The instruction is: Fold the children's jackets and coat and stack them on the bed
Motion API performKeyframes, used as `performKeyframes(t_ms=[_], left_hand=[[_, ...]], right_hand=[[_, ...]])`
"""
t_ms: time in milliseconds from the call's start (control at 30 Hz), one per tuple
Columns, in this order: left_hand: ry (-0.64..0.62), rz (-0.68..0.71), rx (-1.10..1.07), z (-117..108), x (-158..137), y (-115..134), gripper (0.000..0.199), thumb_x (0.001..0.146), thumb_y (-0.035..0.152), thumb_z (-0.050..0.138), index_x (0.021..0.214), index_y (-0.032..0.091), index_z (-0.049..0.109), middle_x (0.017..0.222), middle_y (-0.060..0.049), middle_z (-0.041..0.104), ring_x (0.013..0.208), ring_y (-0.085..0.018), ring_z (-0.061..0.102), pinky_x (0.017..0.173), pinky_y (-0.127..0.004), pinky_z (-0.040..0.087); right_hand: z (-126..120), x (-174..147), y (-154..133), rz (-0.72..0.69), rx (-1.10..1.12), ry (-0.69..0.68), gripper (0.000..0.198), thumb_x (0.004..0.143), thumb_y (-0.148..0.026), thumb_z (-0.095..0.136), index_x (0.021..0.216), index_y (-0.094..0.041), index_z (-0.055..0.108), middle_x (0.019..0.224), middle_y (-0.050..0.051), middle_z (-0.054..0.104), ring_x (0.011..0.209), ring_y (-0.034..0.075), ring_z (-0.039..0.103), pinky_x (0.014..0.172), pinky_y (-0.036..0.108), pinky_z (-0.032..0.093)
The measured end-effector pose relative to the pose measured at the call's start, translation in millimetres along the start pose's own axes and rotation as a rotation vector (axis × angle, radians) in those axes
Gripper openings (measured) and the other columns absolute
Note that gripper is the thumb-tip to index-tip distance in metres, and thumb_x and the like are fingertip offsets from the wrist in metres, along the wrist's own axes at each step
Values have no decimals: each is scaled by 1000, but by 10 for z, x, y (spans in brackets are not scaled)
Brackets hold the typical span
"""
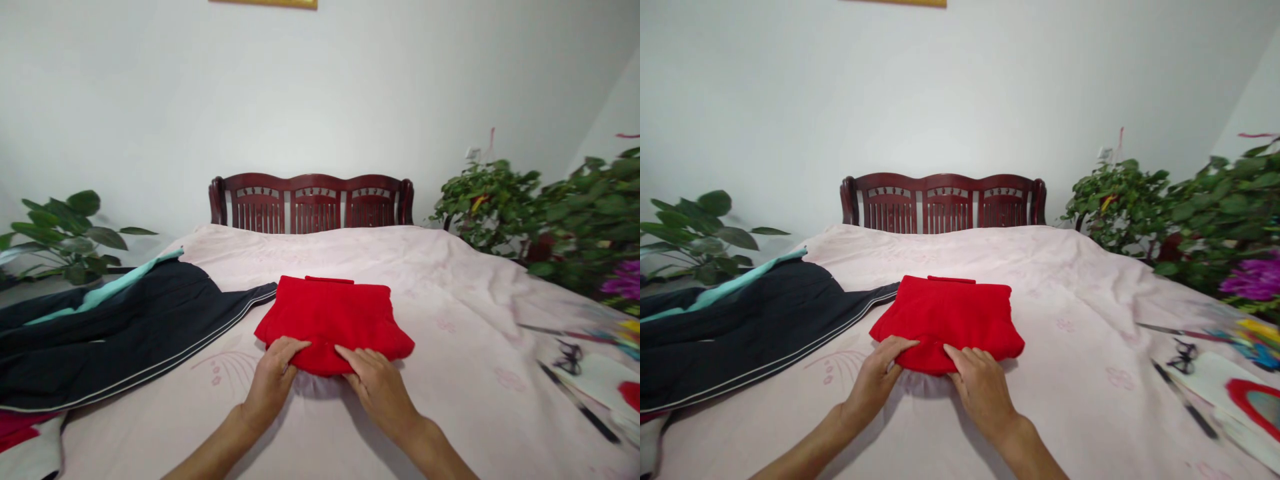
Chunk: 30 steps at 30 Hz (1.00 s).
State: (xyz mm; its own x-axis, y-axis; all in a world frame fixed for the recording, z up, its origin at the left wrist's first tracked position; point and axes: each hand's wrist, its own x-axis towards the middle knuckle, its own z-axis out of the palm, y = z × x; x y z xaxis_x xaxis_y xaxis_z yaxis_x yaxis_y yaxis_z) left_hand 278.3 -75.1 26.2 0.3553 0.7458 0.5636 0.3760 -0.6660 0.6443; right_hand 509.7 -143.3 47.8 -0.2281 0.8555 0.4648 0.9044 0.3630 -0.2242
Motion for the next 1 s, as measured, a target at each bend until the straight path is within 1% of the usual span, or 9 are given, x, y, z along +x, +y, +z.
performKeyframes(t_ms=[100,233,367,567,667,733,800,900,1000], left_hand=[[-206,-116,-117,-162,161,9,32,86,19,52,108,24,74,102,-4,74,96,-20,65,89,-30,48],[-530,-333,-371,-314,480,-34,26,84,39,61,88,16,72,83,-3,71,76,-16,59,71,-24,44],[-735,-430,-322,-293,785,-135,39,84,54,56,80,16,63,72,1,60,65,-11,48,61,-22,38],[-595,-326,93,-15,763,-117,23,87,43,57,86,21,61,74,1,61,69,-15,53,62,-25,34],[-497,-167,434,1,576,-24,23,89,42,59,102,23,61,81,-2,66,79,-21,61,69,-29,38],[-455,-52,526,-23,463,3,25,90,39,62,108,23,60,93,-4,69,90,-23,63,78,-32,40],[-434,19,536,-40,377,-17,23,90,37,63,108,24,60,103,-5,69,97,-24,62,83,-34,41],[-374,4,491,-60,283,-125,20,90,36,63,107,24,62,103,-4,68,96,-24,62,84,-37,43],[-167,-34,375,-147,213,-304,25,87,34,65,110,25,63,110,-5,67,103,-26,60,93,-42,44]], right_hand=[[-127,159,51,63,178,-103,26,96,-36,54,111,-26,72,98,3,75,88,21,66,78,32,45],[-142,401,237,279,428,-188,45,93,-54,50,65,-20,63,63,-2,63,60,13,53,58,26,33],[1,484,423,428,645,-88,43,86,-54,54,60,-20,55,59,-3,57,58,12,48,57,25,33],[109,215,367,605,214,-28,33,83,-55,60,71,-24,61,55,-4,57,53,14,51,52,27,28],[107,68,318,530,62,43,25,81,-51,64,82,-26,65,64,-3,62,62,16,58,55,27,32],[99,29,327,437,21,104,25,78,-47,69,93,-27,67,74,-2,66,73,18,61,65,29,38],[84,33,357,394,33,113,29,75,-45,71,97,-26,67,79,0,66,79,20,61,71,31,41],[48,17,379,426,150,118,25,75,-44,70,92,-25,68,79,1,66,78,21,60,73,33,42],[46,-174,302,518,381,291,25,80,-47,64,84,-23,67,81,3,65,80,21,60,78,35,45]])
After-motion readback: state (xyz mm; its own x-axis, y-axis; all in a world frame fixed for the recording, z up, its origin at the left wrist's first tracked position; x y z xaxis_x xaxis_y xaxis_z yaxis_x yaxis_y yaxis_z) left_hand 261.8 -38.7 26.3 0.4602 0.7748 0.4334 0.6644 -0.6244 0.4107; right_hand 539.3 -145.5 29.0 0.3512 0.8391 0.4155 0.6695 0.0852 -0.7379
